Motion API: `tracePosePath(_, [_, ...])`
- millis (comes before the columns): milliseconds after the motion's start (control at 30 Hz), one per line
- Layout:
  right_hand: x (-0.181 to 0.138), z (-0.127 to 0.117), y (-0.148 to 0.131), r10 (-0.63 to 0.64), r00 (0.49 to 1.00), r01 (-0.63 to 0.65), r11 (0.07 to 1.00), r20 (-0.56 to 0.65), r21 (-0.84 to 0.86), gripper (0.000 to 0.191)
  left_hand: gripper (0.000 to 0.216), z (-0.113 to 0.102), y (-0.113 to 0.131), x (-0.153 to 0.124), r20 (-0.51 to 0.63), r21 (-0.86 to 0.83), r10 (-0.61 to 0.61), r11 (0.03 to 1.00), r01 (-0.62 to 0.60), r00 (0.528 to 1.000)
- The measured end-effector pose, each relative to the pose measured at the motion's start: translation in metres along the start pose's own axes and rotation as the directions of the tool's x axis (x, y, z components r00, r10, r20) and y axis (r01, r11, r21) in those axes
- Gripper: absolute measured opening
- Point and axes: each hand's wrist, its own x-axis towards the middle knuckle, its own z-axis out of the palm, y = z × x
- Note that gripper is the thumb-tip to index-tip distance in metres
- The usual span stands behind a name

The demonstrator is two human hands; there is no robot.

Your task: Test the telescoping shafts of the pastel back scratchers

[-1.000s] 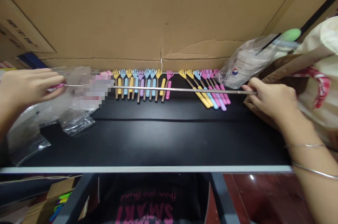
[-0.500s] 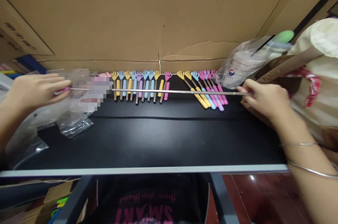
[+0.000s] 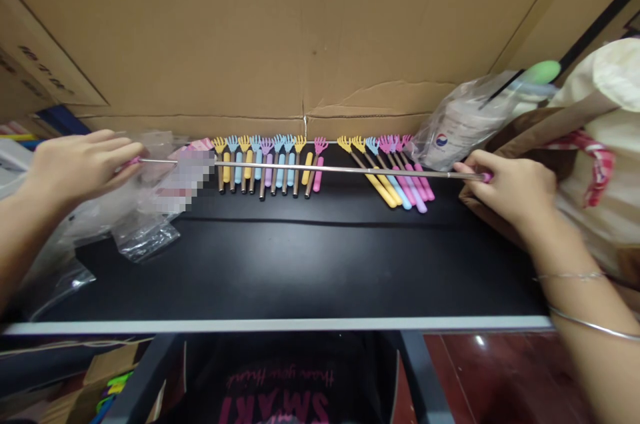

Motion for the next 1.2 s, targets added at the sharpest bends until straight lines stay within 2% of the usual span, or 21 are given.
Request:
tracePosePath(100, [-0.003, 0.005, -0.003, 0.001, 0.998, -0.006, 0.995, -0.057, -0.097, 0.039, 0.038, 0.004, -0.002, 0.002, 0.019, 0.024, 0.032, 0.999, -0.032, 0.999])
tracePosePath(167, [-0.005, 0.005, -0.005, -0.032, 0.999, 0.026, 0.991, -0.044, -0.134, 0.041, 0.040, 0.007, -0.004, 0.003, 0.038, 0.046, 0.061, 0.997, -0.063, 0.997])
tracePosePath(267, [-0.007, 0.002, -0.008, -0.064, 0.997, 0.057, 0.989, -0.049, -0.136, 0.042, 0.042, 0.007, -0.006, 0.003, 0.042, 0.094, 0.093, 0.991, -0.097, 0.995])
tracePosePath(367, [-0.011, -0.006, -0.020, -0.102, 0.993, 0.096, 0.991, -0.063, -0.095, 0.040, 0.041, 0.000, 0.003, 0.007, 0.015, 0.135, 0.103, 0.985, -0.104, 0.995])
tracePosePath(500, [-0.026, -0.027, -0.062, -0.225, 0.972, 0.224, 0.974, -0.067, -0.034, 0.041, 0.045, -0.017, 0.040, 0.027, -0.045, 0.124, 0.187, 0.976, -0.180, 0.981])
tracePosePath(567, [-0.036, -0.038, -0.090, -0.319, 0.945, 0.319, 0.948, -0.073, -0.012, 0.041, 0.047, -0.026, 0.066, 0.040, -0.072, 0.050, 0.247, 0.969, -0.243, 0.966])
tracePosePath(667, [-0.050, -0.048, -0.125, -0.398, 0.912, 0.397, 0.917, -0.103, -0.029, 0.039, 0.042, -0.035, 0.105, 0.056, -0.106, -0.042, 0.307, 0.949, -0.313, 0.946])
tracePosePath(800, [-0.062, -0.051, -0.150, -0.477, 0.866, 0.479, 0.878, -0.151, -0.028, 0.037, 0.036, -0.047, 0.140, 0.064, -0.111, -0.151, 0.307, 0.935, -0.321, 0.945])
tracePosePath(1067, [-0.078, -0.062, -0.182, -0.546, 0.821, 0.558, 0.829, -0.166, 0.032, 0.035, 0.032, -0.072, 0.175, 0.074, -0.020, -0.277, 0.282, 0.920, -0.277, 0.959])
tracePosePath(1200, [-0.080, -0.061, -0.187, -0.549, 0.811, 0.565, 0.825, -0.203, 0.024, 0.038, 0.031, -0.069, 0.178, 0.075, -0.062, -0.267, 0.264, 0.925, -0.271, 0.962])
